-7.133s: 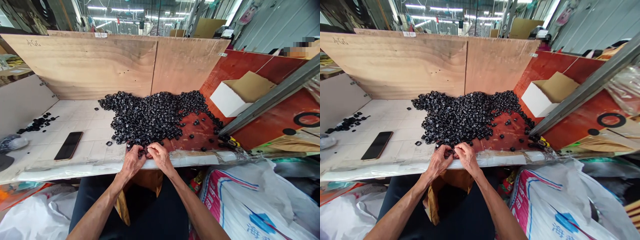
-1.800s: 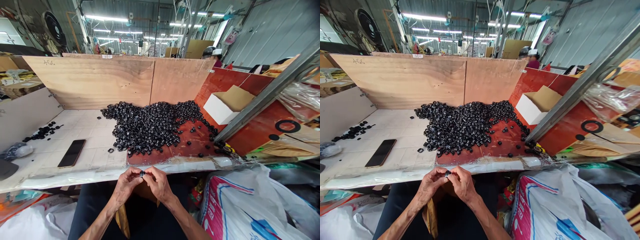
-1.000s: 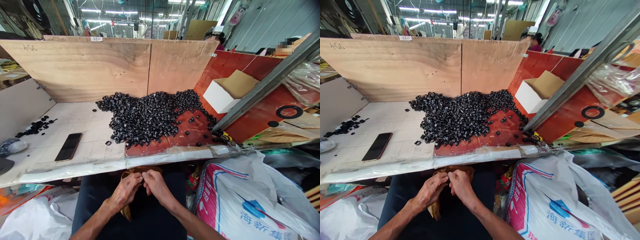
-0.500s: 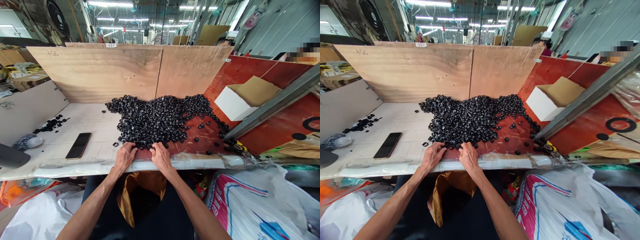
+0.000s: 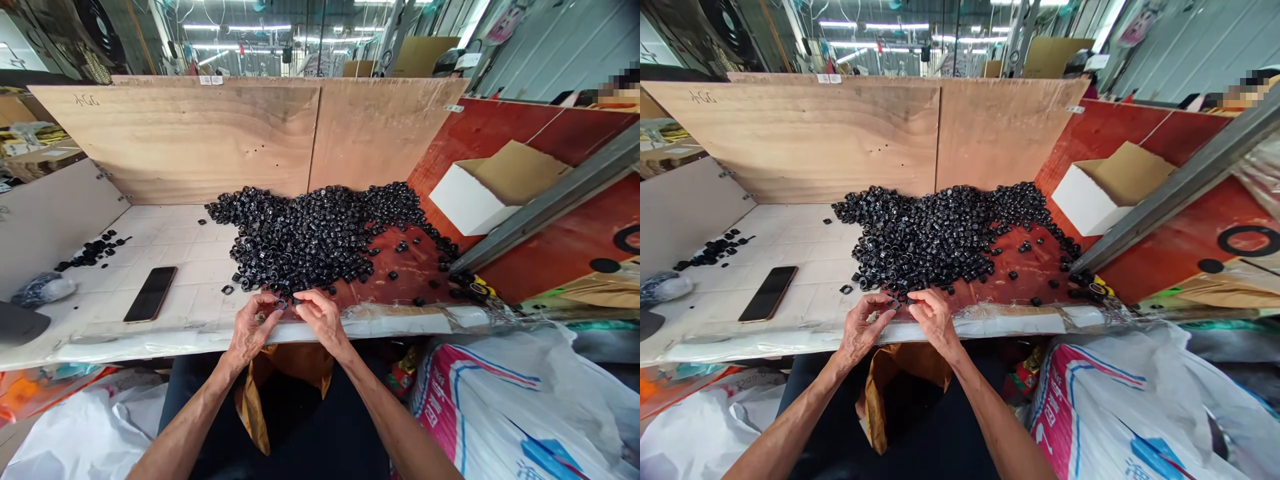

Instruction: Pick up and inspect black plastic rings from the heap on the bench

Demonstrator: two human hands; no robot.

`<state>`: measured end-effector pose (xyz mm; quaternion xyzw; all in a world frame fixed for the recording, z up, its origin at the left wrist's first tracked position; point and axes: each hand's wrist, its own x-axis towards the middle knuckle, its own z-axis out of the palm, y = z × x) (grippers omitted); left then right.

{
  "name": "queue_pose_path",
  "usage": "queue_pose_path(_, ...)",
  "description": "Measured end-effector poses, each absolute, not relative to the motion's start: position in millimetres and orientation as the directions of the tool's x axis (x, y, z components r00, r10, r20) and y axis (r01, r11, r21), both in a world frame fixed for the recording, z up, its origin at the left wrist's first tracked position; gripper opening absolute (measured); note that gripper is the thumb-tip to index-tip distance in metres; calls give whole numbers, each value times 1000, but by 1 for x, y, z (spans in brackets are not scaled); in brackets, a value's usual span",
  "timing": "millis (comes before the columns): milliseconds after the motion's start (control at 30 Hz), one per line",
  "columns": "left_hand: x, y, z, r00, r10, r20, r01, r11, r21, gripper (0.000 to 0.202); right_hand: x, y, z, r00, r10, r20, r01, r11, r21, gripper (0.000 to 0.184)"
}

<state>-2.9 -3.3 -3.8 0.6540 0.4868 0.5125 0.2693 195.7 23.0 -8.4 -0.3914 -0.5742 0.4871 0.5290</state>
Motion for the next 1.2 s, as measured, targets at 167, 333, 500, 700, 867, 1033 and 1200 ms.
queue_pose_path(167, -2, -1, -4, 125, 883, 453, 333, -468, 819, 31, 182, 6, -1, -166, 978, 125, -202, 91, -975, 21)
queue_pose_path(333, -5, 4, -10, 115, 905, 409, 125, -421, 898, 21, 180, 5, -1, -140, 964, 227, -128, 210, -969, 16)
queue_pose_path(500, -5, 3, -12, 82, 928, 364, 113, -372, 921, 23, 182, 6, 3, -155, 918, 366, 62, 379, -923, 19)
queue_pose_path(700, -6, 0, -3, 170, 889, 426, 235, -456, 858, 23, 178, 5, 3, -119, 927, 355, 181, 372, -911, 19)
queue_pose_path(867, -7, 2, -7, 170, 883, 437, 246, -468, 849, 22, 175, 1, -5, -151, 930, 335, 206, 361, -909, 20)
queue_pose_path(1033, -6, 1, -9, 191, 877, 441, 209, -475, 855, 21, 182, 1, -8, -212, 880, 425, 332, 473, -816, 20)
queue_pose_path(1200, -7, 1, -7, 204, 884, 420, 252, -462, 850, 21, 181, 7, -8, -265, 849, 458, 451, 528, -719, 33)
